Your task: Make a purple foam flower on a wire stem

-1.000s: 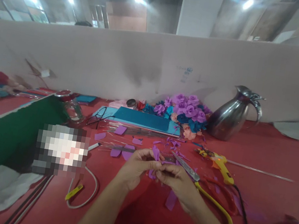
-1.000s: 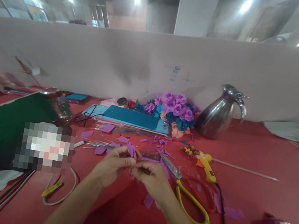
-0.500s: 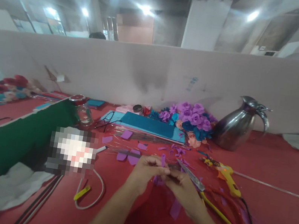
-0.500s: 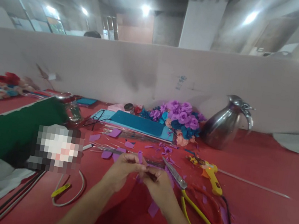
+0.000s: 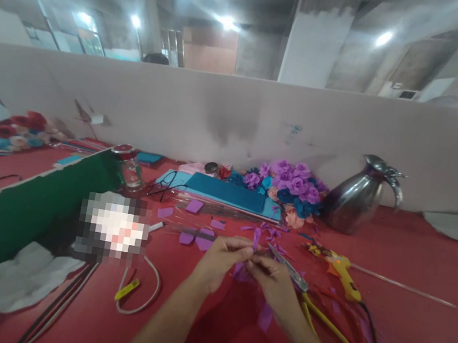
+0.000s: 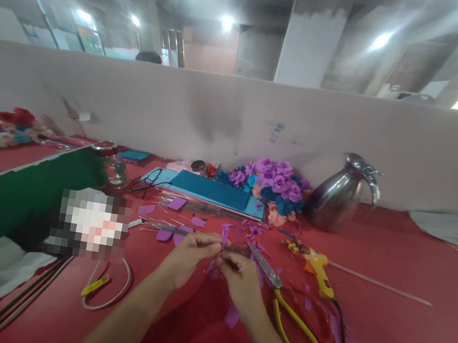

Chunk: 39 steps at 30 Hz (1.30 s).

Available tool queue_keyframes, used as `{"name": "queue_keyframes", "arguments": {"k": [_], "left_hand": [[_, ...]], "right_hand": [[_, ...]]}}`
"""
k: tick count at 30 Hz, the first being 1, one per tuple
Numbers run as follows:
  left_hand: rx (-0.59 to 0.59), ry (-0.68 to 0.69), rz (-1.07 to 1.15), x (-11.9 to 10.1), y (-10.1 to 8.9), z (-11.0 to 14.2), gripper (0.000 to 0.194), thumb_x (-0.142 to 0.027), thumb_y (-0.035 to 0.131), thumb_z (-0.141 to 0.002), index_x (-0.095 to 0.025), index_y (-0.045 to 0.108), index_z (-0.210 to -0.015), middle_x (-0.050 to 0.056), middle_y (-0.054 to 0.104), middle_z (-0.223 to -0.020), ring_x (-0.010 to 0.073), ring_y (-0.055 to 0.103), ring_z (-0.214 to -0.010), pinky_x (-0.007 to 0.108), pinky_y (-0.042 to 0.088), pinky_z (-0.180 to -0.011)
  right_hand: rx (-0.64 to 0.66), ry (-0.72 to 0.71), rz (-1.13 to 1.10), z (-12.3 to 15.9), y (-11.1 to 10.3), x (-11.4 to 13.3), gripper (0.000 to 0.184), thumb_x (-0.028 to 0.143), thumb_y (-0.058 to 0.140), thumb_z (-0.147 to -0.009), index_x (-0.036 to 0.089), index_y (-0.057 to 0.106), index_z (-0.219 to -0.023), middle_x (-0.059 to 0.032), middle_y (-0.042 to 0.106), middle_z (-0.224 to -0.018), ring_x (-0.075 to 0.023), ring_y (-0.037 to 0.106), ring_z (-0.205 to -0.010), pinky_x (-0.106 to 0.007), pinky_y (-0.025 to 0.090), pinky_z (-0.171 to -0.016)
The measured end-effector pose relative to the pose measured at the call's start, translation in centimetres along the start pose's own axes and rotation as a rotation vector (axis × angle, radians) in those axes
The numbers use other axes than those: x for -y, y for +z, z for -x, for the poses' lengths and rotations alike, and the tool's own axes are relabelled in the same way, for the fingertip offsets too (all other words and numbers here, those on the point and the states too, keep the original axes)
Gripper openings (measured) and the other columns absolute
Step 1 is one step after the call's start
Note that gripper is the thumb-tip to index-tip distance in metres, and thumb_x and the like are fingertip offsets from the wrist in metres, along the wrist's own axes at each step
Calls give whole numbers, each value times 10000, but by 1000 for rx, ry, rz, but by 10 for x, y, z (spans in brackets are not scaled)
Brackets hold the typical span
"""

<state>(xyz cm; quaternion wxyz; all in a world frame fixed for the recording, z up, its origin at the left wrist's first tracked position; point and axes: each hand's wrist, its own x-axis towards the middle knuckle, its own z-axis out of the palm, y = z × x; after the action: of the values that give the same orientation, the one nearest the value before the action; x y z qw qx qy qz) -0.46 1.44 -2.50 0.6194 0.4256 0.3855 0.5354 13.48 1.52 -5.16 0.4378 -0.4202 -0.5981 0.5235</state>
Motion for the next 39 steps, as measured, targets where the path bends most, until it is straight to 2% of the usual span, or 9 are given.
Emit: {"name": "queue_keyframes", "arguments": {"k": [7,13,16,18,21,25,29,33,39], "left_hand": [[-65,11,37,5,5,0,233,-327,824,-546,-142,682,-549,13,590,-592,97,478,-543,224,375,-525],[-55,-100,59,10,13,9,370,-457,807,-566,-115,705,-660,-17,534,-502,63,410,-435,203,294,-436],[-128,-61,162,11,9,11,338,-404,843,-541,-124,670,-620,-4,594,-571,71,481,-496,199,368,-485],[-169,-25,306,9,1,9,322,-364,857,-541,-134,648,-625,8,636,-637,90,560,-589,212,450,-596],[-204,-20,495,2,-14,6,308,-280,877,-529,-140,622,-630,-13,623,-632,65,563,-585,217,489,-680],[-235,-17,502,-5,-24,3,308,-251,893,-491,-138,638,-621,-16,625,-615,63,573,-592,193,490,-673],[-247,-10,351,-1,-19,4,300,-295,876,-518,-132,667,-657,11,668,-684,74,577,-602,196,478,-638],[-234,15,195,6,-13,5,274,-333,837,-579,-137,682,-691,17,669,-702,85,569,-611,206,462,-636],[-153,84,3,10,-2,6,189,-312,779,-644,-151,706,-710,25,667,-702,137,584,-696,261,458,-735]], "right_hand": [[63,-7,18,3,3,-7,288,453,621,-770,187,729,-742,-36,715,-739,-190,610,-698,-294,464,-685],[57,-42,70,4,2,-12,315,425,581,-797,179,671,-623,-18,656,-627,-166,563,-604,-277,445,-610],[118,-51,121,7,6,-10,267,370,559,-811,192,672,-649,-13,669,-641,-172,578,-620,-274,439,-603],[200,-47,186,11,8,-9,214,280,533,-811,206,678,-671,-3,677,-637,-168,585,-601,-264,419,-574],[242,-70,353,14,9,-8,219,157,514,-762,216,661,-611,12,658,-573,-156,566,-540,-252,358,-527],[73,-101,505,11,-2,-7,216,171,510,-762,224,649,-607,11,644,-553,-163,555,-533,-266,345,-538],[-151,-148,417,5,-14,1,219,206,470,-754,223,688,-756,-30,715,-783,-204,622,-738,-310,432,-684],[-151,-158,330,9,-13,13,212,189,448,-713,210,625,-597,-16,650,-622,-183,580,-641,-290,426,-635],[-255,-214,118,16,-3,29,155,320,579,-798,188,628,-864,-56,674,-828,-185,608,-763,-284,478,-684]]}}
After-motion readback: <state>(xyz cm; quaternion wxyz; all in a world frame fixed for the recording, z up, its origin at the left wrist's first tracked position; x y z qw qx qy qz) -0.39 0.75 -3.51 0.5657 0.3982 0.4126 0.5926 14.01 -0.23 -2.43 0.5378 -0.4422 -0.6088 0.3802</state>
